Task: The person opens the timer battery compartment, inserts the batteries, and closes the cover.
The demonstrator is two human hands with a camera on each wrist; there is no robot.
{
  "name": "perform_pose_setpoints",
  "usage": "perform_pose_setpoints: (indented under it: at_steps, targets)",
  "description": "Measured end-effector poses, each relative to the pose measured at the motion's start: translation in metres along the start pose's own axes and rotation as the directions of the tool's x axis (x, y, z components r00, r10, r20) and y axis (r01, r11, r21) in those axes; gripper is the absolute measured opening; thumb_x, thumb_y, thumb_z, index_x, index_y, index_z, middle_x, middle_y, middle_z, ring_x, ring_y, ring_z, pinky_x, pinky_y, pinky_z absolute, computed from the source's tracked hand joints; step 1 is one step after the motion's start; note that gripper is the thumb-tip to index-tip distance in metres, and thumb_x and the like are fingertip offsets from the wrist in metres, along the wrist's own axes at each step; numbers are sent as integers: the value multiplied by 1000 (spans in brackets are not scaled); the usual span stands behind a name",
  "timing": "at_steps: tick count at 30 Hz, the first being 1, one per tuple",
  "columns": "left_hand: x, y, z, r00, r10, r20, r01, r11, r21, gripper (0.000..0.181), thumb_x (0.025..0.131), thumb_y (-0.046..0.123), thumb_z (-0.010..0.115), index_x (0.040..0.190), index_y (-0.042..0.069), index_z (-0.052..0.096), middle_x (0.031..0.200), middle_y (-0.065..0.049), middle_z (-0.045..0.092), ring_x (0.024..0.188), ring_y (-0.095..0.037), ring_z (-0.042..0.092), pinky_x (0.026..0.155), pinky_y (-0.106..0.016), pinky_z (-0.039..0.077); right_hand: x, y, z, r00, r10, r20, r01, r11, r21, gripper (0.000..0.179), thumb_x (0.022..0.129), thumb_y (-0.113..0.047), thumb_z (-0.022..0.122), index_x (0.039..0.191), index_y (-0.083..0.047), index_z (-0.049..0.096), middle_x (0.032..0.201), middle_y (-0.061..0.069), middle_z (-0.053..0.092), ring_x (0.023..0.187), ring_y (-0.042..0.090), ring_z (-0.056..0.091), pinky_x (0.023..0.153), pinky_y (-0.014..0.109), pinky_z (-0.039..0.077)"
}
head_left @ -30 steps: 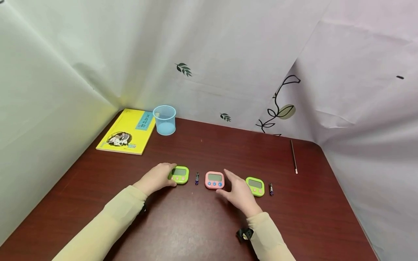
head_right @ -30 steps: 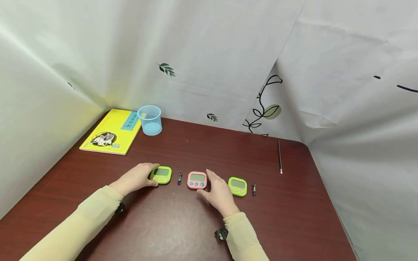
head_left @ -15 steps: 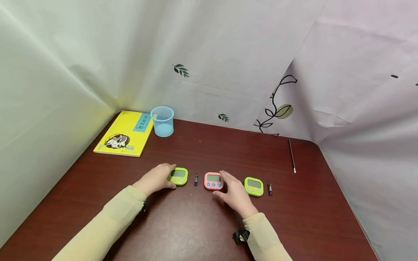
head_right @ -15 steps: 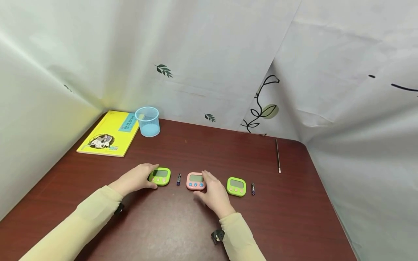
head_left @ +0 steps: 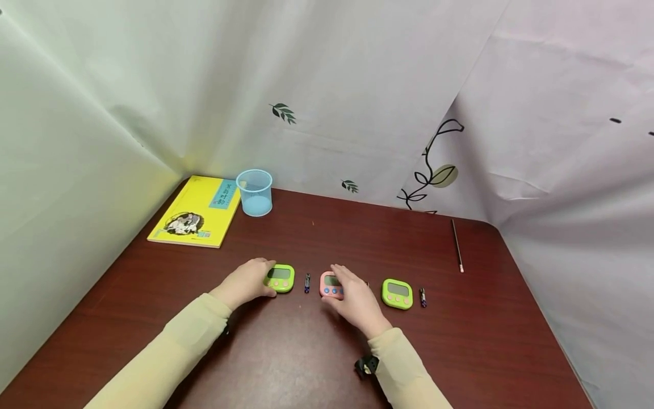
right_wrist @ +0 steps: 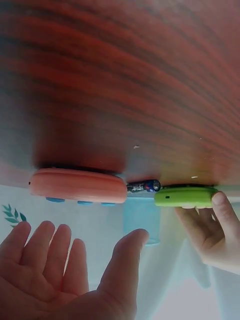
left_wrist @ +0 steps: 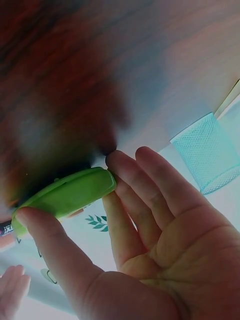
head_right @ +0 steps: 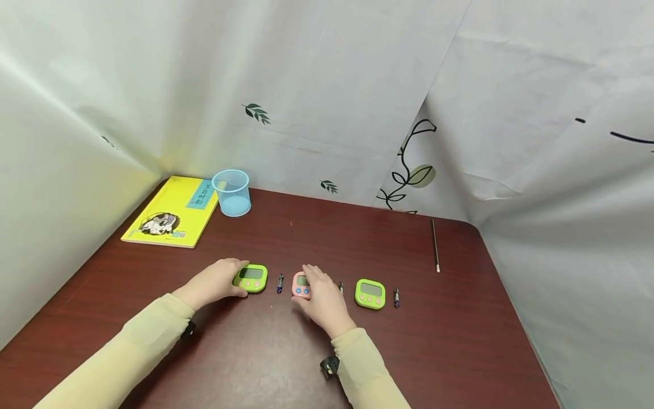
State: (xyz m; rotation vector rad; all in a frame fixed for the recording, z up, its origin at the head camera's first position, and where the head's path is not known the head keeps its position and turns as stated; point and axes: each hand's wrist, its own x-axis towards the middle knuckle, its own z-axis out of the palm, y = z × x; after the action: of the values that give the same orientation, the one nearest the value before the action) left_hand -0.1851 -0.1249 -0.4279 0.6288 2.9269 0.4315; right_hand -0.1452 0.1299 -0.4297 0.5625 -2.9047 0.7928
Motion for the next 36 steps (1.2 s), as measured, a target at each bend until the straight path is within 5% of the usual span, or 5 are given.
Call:
perform_pose_setpoints:
  at_steps: [21, 24, 28, 31, 36]
  targets:
    - [-1, -2, 5, 999, -5, -47, 5, 1000, -12, 65, 68, 24, 86, 117, -8, 59, 107, -17, 66, 96, -29, 62, 84, -41, 49, 10, -11, 16, 999, -28, 40, 29, 1000, -10, 73, 78, -34, 78, 138, -4, 48, 133, 15, 55, 128, 30, 47, 98, 44, 42]
    - [-1, -2, 5, 999, -11, -48, 11, 1000, -11, 65, 68, 24, 86, 118, -8, 59, 108, -18, 65, 97, -29, 62, 85, -42, 49, 12, -12, 16, 998, -48, 35, 48, 999, -7, 74, 77, -32, 79, 138, -3, 48, 102, 9, 66, 128, 30, 47, 100, 43, 41]
    - [-2, -1, 5, 999, -20, -44, 19, 1000, -13, 66, 68, 24, 85, 118, -8, 58, 110, -18, 65, 99, -30, 62, 86, -42, 48, 15, -15, 16, 997, -52, 60, 52, 999, -7, 72, 78, -32, 78, 137, -2, 48, 69, 2, 54, 130, 29, 45, 103, 42, 37]
    - [-2, 0, 4, 999, -25, -40, 24, 1000, -17, 65, 69, 24, 85, 119, -9, 58, 110, -19, 65, 100, -31, 61, 87, -42, 48, 16, -16, 17, 996, -45, 79, 47, 999, -21, 71, 80, -33, 77, 138, -3, 48, 90, 7, 64, 131, 28, 44, 104, 43, 36]
    - [-2, 0, 4, 999, -20, -39, 20, 1000, -14, 66, 69, 24, 85, 118, -9, 58, 110, -19, 65, 100, -31, 61, 87, -43, 48, 19, -18, 17, 995, -56, 84, 59, 998, -37, 71, 80, -33, 76, 138, -3, 48, 119, 14, 63, 131, 27, 44, 104, 43, 35]
